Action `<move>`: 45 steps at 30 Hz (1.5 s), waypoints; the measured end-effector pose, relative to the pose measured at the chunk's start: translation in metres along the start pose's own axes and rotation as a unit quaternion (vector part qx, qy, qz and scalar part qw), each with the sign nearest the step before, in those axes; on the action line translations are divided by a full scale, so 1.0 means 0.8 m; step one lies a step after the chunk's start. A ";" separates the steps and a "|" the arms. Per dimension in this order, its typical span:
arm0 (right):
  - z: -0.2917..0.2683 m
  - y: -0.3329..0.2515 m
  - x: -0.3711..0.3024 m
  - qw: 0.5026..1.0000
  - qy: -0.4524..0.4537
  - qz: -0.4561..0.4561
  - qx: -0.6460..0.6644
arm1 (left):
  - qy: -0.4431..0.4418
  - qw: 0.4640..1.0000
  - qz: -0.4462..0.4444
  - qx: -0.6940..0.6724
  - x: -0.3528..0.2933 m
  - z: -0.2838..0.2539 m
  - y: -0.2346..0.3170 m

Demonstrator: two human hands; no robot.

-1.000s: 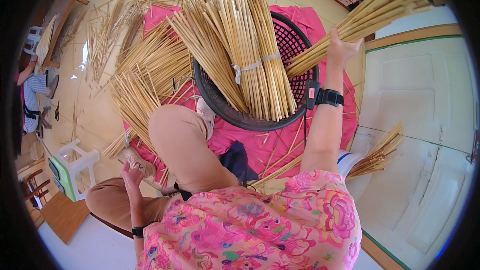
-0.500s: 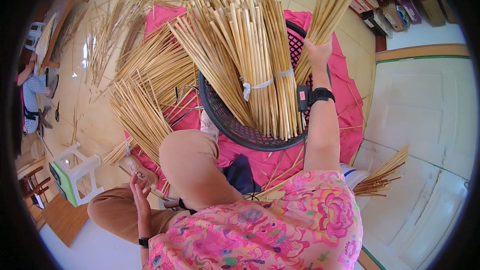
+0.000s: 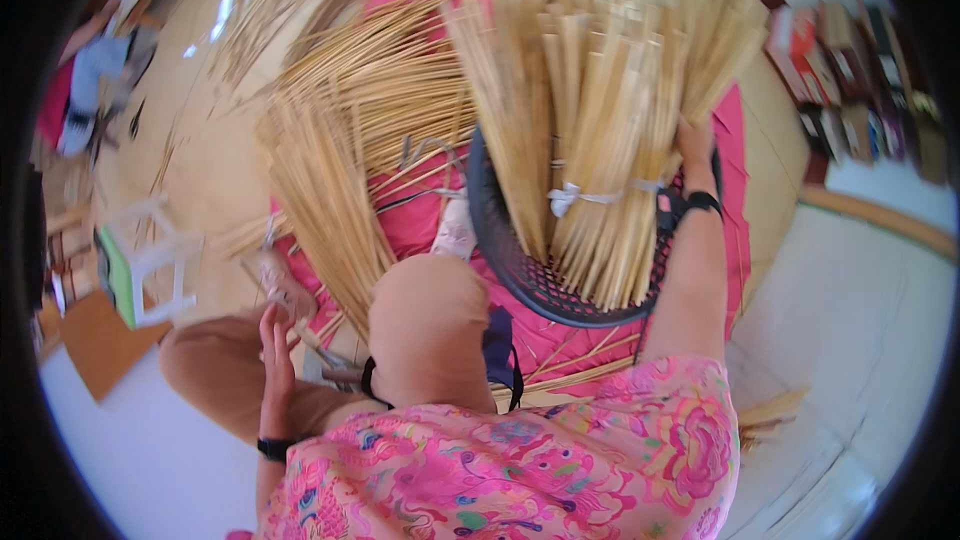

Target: The person sits on the floor and gathers thin wooden sticks from a pile. They align the sticks into a bundle, then use a white plastic tie to secure the bundle. The person uses scissors to cut the excess tie and places the finished bundle into a black basket.

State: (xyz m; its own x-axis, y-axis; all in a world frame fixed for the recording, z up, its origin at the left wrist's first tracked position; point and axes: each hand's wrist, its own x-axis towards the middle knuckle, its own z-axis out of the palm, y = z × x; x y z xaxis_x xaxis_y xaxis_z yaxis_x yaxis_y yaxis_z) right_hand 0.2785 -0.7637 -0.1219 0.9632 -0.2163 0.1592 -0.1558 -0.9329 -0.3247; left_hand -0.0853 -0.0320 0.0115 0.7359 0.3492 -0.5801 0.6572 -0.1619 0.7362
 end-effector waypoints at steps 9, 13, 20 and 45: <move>-0.004 -0.003 -0.088 0.902 -0.122 0.254 0.326 | -0.066 0.979 0.005 0.190 0.039 -0.039 0.007; -0.063 -0.065 -0.134 0.914 -0.075 0.280 0.284 | -0.113 0.982 0.005 0.152 0.070 -0.068 -0.015; -0.182 -0.293 -0.278 0.839 -0.089 0.238 0.481 | -0.094 0.972 -0.080 -0.198 0.127 -0.045 -0.012; 0.199 -0.562 -0.385 0.825 -0.410 0.233 0.311 | -0.091 0.992 -0.024 0.086 0.257 -0.009 -0.154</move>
State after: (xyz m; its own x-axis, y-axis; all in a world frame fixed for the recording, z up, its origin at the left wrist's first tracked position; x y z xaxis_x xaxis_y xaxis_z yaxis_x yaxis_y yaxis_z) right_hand 0.0868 -0.2317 -0.1737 0.6947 -0.0042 -0.7193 -0.6537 -0.4209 -0.6289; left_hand -0.0165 0.0662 -0.1960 0.7100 0.1907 -0.6779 0.6989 -0.3091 0.6450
